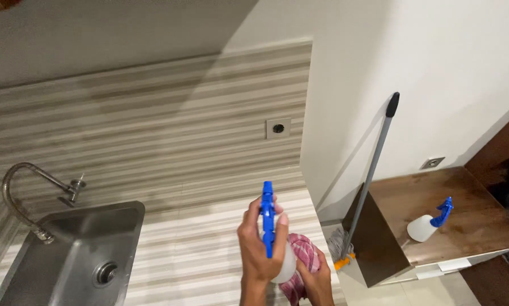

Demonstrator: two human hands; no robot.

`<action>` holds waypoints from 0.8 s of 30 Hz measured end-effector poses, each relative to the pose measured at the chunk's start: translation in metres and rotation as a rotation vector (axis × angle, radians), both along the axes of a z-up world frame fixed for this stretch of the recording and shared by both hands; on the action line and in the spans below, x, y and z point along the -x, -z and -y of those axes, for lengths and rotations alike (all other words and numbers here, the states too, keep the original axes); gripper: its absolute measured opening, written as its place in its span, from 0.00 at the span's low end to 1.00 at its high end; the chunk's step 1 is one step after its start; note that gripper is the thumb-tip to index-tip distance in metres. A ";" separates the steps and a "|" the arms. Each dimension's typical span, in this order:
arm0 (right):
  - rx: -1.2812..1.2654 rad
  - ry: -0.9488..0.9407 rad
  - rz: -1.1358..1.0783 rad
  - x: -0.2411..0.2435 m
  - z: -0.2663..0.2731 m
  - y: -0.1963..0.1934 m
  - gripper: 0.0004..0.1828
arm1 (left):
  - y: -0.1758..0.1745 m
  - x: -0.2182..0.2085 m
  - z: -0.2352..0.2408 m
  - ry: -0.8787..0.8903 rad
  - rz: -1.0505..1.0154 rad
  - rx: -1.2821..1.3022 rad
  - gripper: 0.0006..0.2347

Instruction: Cleaning the sink, countertop, and surrounding wall area using a spray bottle and a rag.

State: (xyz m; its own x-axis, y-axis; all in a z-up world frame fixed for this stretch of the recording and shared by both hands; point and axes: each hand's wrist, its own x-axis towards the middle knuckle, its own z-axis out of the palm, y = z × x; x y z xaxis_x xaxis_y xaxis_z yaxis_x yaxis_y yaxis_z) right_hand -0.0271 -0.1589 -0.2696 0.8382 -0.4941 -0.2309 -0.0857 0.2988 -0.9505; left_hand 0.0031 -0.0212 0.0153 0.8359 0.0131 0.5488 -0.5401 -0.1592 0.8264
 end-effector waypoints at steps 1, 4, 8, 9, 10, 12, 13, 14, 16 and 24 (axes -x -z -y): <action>0.054 0.002 0.076 -0.004 0.004 0.029 0.40 | -0.004 -0.001 0.005 0.025 -0.043 -0.017 0.10; 0.154 0.005 0.132 -0.003 0.002 0.043 0.41 | -0.001 0.001 0.019 0.084 -0.096 0.038 0.12; 0.068 -0.027 0.213 -0.011 0.006 0.074 0.40 | 0.003 0.001 0.027 0.092 0.014 0.073 0.13; 0.097 -0.050 0.250 -0.014 0.009 0.086 0.41 | 0.006 0.002 0.026 0.080 0.007 0.066 0.14; 0.126 -0.073 0.291 -0.019 0.013 0.098 0.42 | 0.009 0.001 0.026 0.066 0.003 0.059 0.15; 0.109 -0.046 0.241 -0.028 0.020 0.117 0.41 | 0.022 -0.008 0.017 0.019 -0.009 0.039 0.16; 0.089 -0.022 0.177 -0.031 0.023 0.128 0.40 | 0.029 -0.011 0.012 -0.030 -0.034 0.017 0.17; 0.091 -0.021 0.185 -0.033 0.023 0.125 0.40 | 0.040 -0.019 0.001 -0.029 -0.027 0.020 0.17; -0.038 0.094 0.071 -0.033 0.020 0.122 0.29 | 0.063 -0.034 -0.023 -0.251 -0.022 -0.145 0.21; 0.073 0.239 0.136 -0.022 0.001 0.078 0.24 | 0.235 -0.074 -0.098 -0.633 -0.206 -0.127 0.34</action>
